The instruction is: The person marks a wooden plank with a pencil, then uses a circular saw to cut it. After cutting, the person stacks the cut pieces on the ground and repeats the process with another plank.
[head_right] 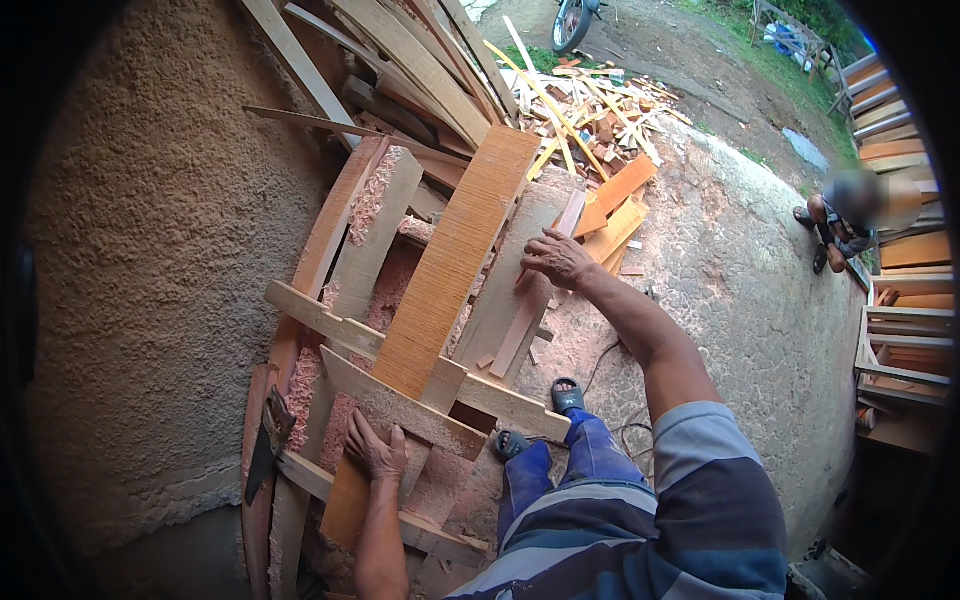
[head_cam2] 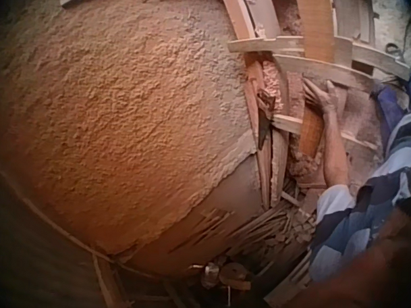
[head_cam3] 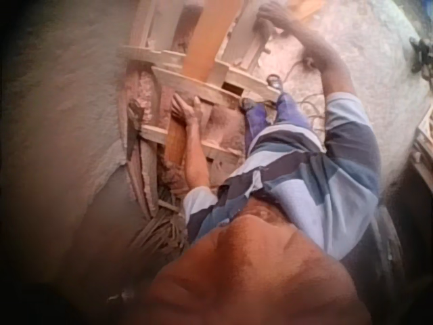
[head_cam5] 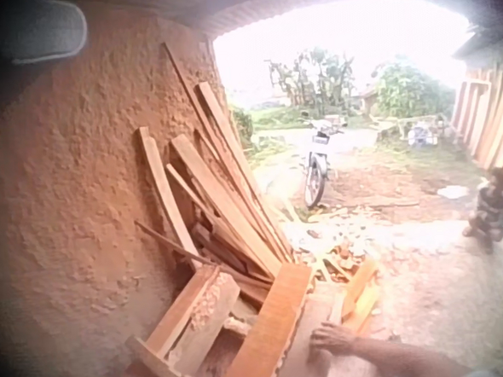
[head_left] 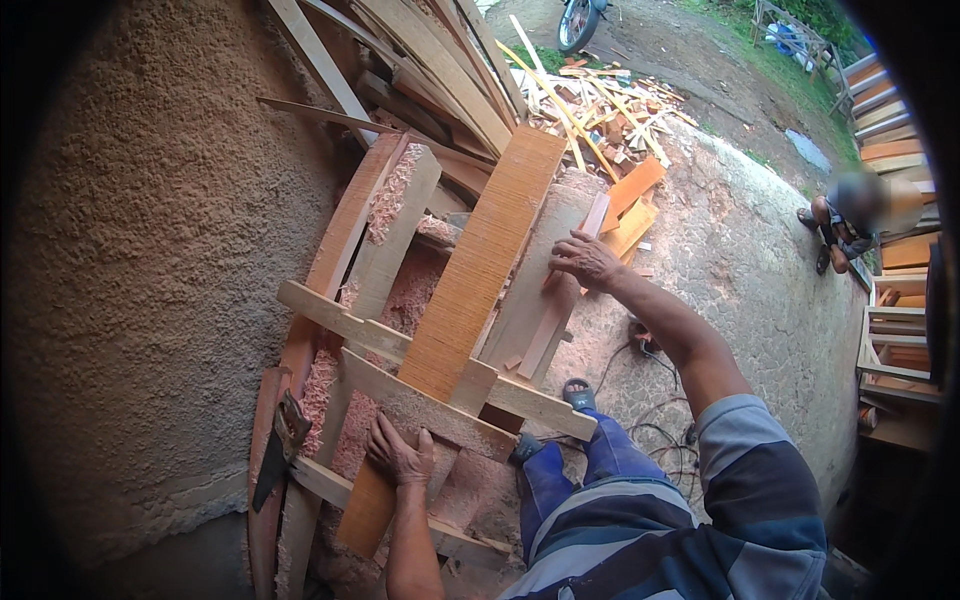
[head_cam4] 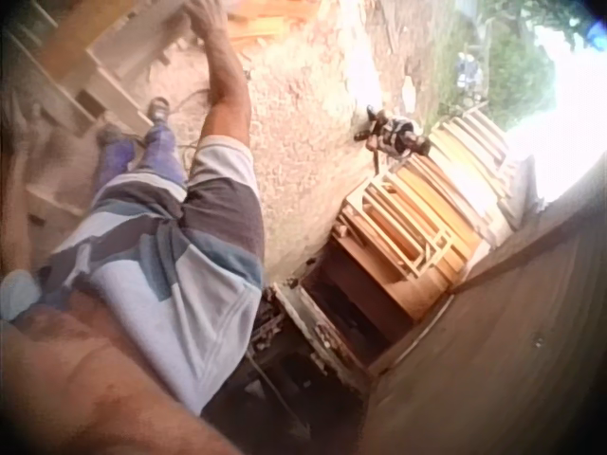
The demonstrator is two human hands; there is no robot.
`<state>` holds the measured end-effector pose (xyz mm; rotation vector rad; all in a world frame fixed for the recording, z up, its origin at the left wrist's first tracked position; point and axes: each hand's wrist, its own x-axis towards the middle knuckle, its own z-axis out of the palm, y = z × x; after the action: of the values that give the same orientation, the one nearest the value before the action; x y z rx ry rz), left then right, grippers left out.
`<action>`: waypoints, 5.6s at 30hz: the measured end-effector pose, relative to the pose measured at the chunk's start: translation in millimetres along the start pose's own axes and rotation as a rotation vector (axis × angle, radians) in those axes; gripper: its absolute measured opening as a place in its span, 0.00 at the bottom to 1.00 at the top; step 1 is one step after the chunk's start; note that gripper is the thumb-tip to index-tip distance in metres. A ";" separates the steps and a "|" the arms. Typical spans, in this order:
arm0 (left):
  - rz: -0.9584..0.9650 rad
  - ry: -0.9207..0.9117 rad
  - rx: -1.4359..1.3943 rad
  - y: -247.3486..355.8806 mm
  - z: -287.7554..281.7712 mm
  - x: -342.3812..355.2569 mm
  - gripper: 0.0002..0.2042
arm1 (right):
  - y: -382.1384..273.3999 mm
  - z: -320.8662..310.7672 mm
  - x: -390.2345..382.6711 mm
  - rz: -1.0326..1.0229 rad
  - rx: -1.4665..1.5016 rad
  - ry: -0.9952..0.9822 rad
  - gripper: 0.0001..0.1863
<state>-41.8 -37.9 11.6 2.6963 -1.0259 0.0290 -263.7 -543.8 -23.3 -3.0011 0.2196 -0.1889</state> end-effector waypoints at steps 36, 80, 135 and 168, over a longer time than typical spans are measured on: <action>0.091 -0.261 -0.203 5.3 4.5 11.9 0.48 | 32.4 436.7 -337.8 0.782 0.182 -0.692 0.15; -0.004 0.017 0.041 1.5 -7.3 0.5 0.49 | -186.2 -160.2 -198.9 0.989 1.312 0.182 0.30; -0.064 0.158 -0.045 3.8 -6.8 -0.7 0.45 | -312.8 -120.3 -80.7 0.500 1.241 -0.245 0.22; -0.058 0.114 -0.110 -1.3 -6.4 -2.1 0.48 | -314.1 -120.5 -56.7 0.536 1.291 -0.280 0.10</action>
<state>-42.0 -34.1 17.2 2.5908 -0.8891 0.1105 -292.6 -241.0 131.1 -1.5925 0.5749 0.1194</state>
